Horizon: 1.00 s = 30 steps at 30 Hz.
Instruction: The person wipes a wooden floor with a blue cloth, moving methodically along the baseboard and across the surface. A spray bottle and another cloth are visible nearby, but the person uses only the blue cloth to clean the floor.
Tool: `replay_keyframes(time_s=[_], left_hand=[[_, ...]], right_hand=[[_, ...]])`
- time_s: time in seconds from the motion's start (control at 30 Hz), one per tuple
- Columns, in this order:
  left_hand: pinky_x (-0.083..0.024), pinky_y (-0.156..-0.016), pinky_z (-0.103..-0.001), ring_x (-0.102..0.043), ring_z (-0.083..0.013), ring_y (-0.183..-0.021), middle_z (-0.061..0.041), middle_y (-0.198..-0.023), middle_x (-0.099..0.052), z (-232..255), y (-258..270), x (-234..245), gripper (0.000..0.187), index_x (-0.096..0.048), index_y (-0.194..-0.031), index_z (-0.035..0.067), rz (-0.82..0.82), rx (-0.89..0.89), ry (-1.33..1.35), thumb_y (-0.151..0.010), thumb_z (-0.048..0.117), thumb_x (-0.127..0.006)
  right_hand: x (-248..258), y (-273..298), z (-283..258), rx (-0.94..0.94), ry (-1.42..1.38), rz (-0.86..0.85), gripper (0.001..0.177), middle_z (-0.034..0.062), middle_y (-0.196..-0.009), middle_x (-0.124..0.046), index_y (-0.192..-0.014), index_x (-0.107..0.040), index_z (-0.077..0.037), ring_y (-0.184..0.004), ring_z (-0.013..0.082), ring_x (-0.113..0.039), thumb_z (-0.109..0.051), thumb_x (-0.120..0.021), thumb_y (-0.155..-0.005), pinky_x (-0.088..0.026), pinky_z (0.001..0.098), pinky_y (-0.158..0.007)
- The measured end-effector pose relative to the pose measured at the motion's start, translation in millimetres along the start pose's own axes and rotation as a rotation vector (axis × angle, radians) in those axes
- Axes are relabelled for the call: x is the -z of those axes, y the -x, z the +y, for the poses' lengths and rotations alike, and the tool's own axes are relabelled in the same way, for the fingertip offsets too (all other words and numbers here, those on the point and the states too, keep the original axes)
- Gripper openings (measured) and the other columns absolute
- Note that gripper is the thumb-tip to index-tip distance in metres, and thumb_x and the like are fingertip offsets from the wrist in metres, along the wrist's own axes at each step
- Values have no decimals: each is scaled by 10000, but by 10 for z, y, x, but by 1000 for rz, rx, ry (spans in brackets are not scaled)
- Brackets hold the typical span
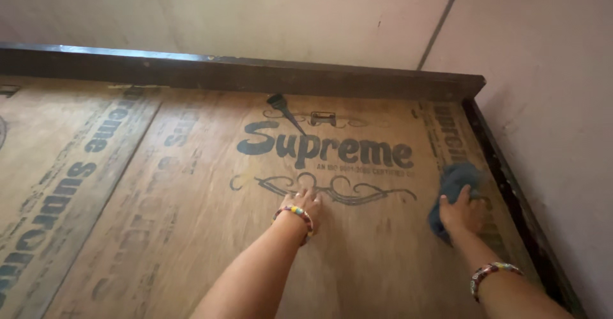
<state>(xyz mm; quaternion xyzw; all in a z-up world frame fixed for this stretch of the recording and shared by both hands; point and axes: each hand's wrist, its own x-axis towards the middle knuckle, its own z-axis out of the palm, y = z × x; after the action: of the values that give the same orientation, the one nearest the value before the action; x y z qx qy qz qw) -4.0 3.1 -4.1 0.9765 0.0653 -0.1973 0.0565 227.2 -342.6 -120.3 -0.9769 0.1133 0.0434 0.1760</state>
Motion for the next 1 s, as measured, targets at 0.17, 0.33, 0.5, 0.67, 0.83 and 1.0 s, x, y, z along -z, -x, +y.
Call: replay_keyframes(time_s=[0.17, 0.33, 0.5, 0.67, 0.83, 1.0], left_hand=[[-361, -1168, -474, -287, -287, -1520, -93, -1631, -300, -182, 131, -80, 791, -439, -1504, 133, -141, 45, -29, -815, 252, -809], [-416, -1124, -462, -391, -289, -1470, -153, -1586, -393, -213, 86, 73, 753, -520, -1465, 95, -68, 29, -82, -781, 187, -822], [-429, -1133, -444, -466, -271, -1436, -107, -1529, -504, -235, -20, 449, 665, -599, -1405, 131, -82, 59, -113, -775, 198, -801], [-387, -1147, -499, -417, -238, -1461, -65, -1534, -492, -383, -88, 905, 679, -573, -1427, 177, -71, 68, -227, -799, 312, -794], [-402, -1136, -483, -434, -250, -1449, -75, -1505, -528, -413, 145, 1587, 622, -623, -1388, 173, 2, 71, -337, -797, 285, -781], [-419, -1115, -443, -469, -247, -1408, -55, -1460, -552, -421, 434, 1973, 585, -669, -1294, 166, 60, 42, -347, -726, 191, -806]], right_hand=[[-334, 109, -353, 181, 45, 82, 766, 200, -1658, -221, -1635, -184, -161, -1553, 359, -136, -441, -516, -1005, -166, 539, -1224], [-521, 595, -1159, 364, -26, 129, 724, 208, -1649, -228, -1603, -218, -177, -1523, 356, -157, -394, -518, -981, -150, 514, -1210], [-625, 1294, -1995, 580, -34, 18, 690, 214, -1623, -265, -1579, -278, -155, -1527, 373, -215, -349, -550, -976, -194, 519, -1221], [-1007, 1744, -2485, 846, -190, -49, 696, 252, -1561, -387, -1540, -396, -120, -1437, 408, -386, -164, -662, -899, -342, 483, -1177], [-1110, 1734, -2826, 767, -371, -319, 625, 130, -1440, -586, -1515, -496, -235, -1354, 332, -527, -116, -653, -922, -426, 416, -1134], [-840, 1369, -2854, 677, -744, -110, 597, 123, -1474, -583, -1489, -528, -229, -1344, 311, -556, -77, -641, -924, -436, 402, -1119]])
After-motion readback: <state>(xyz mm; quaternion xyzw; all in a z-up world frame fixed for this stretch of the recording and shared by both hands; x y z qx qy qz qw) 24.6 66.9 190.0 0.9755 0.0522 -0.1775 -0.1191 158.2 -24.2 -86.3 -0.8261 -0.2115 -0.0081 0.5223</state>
